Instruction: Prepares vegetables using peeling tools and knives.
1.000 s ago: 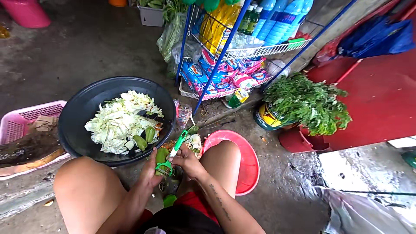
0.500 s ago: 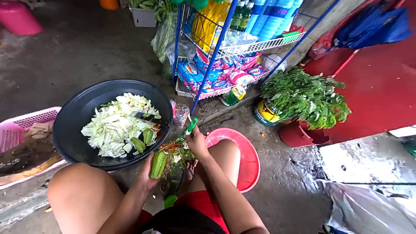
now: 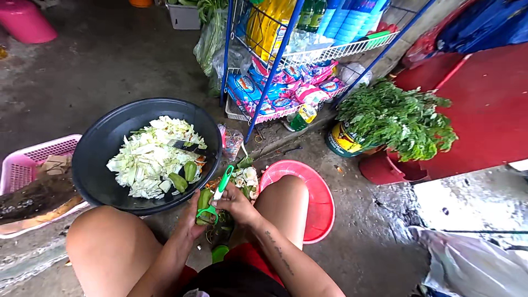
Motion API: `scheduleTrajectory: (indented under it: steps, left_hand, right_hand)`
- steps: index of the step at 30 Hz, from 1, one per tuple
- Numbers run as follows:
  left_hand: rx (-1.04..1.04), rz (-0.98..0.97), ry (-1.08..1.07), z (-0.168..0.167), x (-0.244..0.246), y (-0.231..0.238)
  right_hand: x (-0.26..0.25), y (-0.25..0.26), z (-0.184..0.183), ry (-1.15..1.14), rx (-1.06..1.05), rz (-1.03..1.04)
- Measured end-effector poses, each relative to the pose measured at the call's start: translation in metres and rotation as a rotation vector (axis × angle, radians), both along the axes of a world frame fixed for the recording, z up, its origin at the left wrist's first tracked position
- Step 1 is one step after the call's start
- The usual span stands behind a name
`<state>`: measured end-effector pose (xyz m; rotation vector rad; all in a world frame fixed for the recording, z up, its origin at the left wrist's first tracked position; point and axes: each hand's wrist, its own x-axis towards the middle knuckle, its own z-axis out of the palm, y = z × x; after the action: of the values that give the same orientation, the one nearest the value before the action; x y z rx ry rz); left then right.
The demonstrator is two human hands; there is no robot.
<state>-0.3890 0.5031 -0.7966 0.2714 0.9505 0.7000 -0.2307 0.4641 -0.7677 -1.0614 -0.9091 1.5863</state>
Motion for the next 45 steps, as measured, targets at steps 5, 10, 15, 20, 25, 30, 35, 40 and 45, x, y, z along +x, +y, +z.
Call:
scheduleTrajectory:
  steps: [5, 10, 15, 20, 25, 30, 35, 40, 45]
  left_hand:
    - [0.036, 0.0, -0.008, -0.002, -0.002, -0.004]
    - [-0.008, -0.055, 0.07, -0.005, -0.001, -0.005]
    - [0.033, -0.195, 0.071, 0.007, -0.001, -0.009]
    - [-0.031, -0.127, 0.005, -0.004, -0.008, 0.0]
    - [-0.019, -0.176, 0.076, -0.006, -0.001, 0.005]
    - [0.069, -0.108, 0.045, -0.005, 0.001, -0.004]
    - [0.057, -0.039, 0.031, -0.008, 0.0, -0.007]
    - [0.068, -0.163, 0.161, -0.004, -0.001, -0.011]
    - [0.144, -0.259, 0.235, 0.002, -0.002, -0.01]
  right_hand:
    - [0.0, 0.004, -0.006, -0.012, 0.002, 0.0]
    - [0.016, 0.034, -0.024, 0.074, -0.028, -0.096]
    - [0.059, 0.075, -0.044, -0.617, -0.078, -0.297]
    - [0.069, 0.052, -0.015, -1.041, 0.017, -0.345]
    - [0.018, 0.003, 0.001, -0.147, 0.072, -0.276]
    - [-0.001, -0.013, -0.01, 0.012, -0.025, -0.101]
    - [0.001, -0.007, -0.014, 0.035, -0.032, -0.049]
    - [0.029, 0.026, -0.029, -0.144, -0.042, -0.232]
    - [0.067, 0.052, -0.032, -0.302, -0.076, -0.374]
